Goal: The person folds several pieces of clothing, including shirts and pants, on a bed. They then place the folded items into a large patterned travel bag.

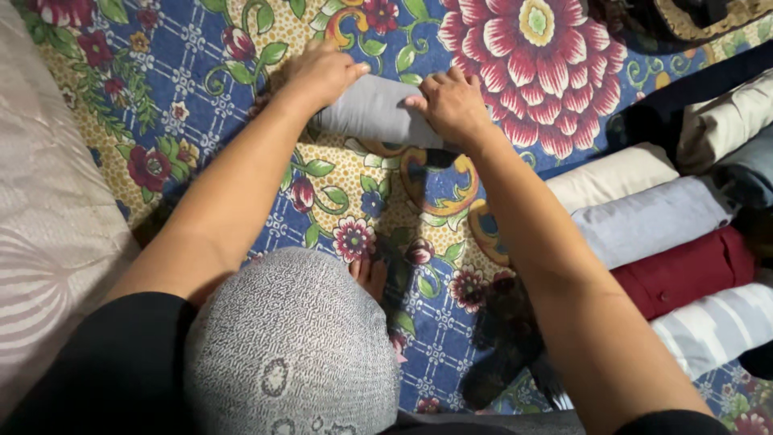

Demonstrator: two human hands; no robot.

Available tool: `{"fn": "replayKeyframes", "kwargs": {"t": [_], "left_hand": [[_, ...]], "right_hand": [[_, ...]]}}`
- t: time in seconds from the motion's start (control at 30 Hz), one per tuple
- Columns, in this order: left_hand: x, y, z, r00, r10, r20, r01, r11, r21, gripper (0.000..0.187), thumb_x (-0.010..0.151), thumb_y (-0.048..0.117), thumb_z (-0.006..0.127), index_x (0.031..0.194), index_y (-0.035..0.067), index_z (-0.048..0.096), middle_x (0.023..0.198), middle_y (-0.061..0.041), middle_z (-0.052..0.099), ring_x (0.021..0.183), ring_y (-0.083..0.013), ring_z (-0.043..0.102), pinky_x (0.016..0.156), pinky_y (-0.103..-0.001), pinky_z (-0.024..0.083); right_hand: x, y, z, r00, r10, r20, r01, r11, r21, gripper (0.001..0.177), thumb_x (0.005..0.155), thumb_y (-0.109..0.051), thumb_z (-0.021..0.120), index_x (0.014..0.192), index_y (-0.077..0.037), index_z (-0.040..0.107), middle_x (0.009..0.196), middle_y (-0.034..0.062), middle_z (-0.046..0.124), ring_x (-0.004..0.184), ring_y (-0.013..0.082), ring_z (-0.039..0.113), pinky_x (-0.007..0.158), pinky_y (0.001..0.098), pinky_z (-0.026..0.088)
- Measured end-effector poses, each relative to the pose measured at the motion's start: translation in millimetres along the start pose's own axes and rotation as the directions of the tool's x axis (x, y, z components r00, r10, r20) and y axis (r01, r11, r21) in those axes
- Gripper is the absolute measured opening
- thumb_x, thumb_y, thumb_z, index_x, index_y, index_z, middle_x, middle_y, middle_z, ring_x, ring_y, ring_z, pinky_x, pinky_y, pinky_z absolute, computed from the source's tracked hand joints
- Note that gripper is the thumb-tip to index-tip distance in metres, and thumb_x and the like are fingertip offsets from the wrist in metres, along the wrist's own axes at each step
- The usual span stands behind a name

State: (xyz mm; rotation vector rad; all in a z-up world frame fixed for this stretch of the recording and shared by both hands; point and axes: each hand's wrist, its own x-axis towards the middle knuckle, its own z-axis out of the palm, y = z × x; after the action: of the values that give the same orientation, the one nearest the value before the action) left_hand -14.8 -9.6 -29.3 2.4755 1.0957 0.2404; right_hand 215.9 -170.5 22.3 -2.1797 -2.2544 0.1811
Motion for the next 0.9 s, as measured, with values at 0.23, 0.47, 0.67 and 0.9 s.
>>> {"fn": "replayKeyframes", "kwargs": {"t": [0.23, 0.47, 0.67, 0.9], "left_hand": [[2, 0, -19, 0.873, -0.457, 0.17, 0.485, 0.847, -0.218, 0.086, 0.072, 0.071, 0.079, 0.127, 0.007, 0.065, 0.129, -0.026, 0.063, 0.117, -0.0402, 0.062, 0.098, -0.05, 0.048], [-23, -27, 4, 0.96, -0.232, 0.154, 0.277, 0.734, -0.62, 0.085, 0.073, 0.048, 0.092, 0.128, -0.007, 0.059, 0.117, -0.014, 0.069, 0.104, -0.0203, 0.066, 0.088, -0.039, 0.053], [-49, 1, -25, 0.992, -0.125, 0.029, 0.12, 0.825, -0.552, 0.067, 0.073, 0.043, 0.097, 0.112, -0.002, 0.067, 0.103, -0.015, 0.072, 0.088, -0.0222, 0.067, 0.078, -0.037, 0.054], [-33, 134, -175, 0.988, 0.14, 0.07, -0.113, 0.948, -0.299, 0.062, 0.067, 0.041, 0.094, 0.107, 0.002, 0.069, 0.091, -0.018, 0.071, 0.074, -0.026, 0.069, 0.066, -0.043, 0.056]], "right_hand": [[19, 12, -4, 0.96, 0.186, 0.21, -0.237, 0.938, 0.253, 0.086, 0.091, -0.08, 0.05, 0.13, -0.004, 0.059, 0.116, 0.0266, 0.066, 0.112, 0.045, 0.062, 0.093, 0.0517, 0.05], [-5, 3, 4, 0.981, 0.006, 0.196, -0.057, 0.965, 0.258, 0.087, 0.083, -0.081, 0.058, 0.113, -0.001, 0.072, 0.114, 0.0271, 0.066, 0.113, 0.0461, 0.059, 0.094, 0.0531, 0.049], [-46, -15, 0, 0.983, -0.002, 0.185, -0.097, 0.845, 0.526, 0.098, 0.077, -0.079, 0.07, 0.131, 0.001, 0.056, 0.123, 0.0261, 0.066, 0.114, 0.0414, 0.064, 0.097, 0.048, 0.052], [-130, -80, -117, 0.994, 0.038, 0.103, -0.101, 0.682, 0.724, 0.107, 0.08, -0.071, 0.07, 0.157, -0.006, 0.034, 0.135, 0.0276, 0.063, 0.121, 0.037, 0.064, 0.1, 0.0422, 0.05]]}}
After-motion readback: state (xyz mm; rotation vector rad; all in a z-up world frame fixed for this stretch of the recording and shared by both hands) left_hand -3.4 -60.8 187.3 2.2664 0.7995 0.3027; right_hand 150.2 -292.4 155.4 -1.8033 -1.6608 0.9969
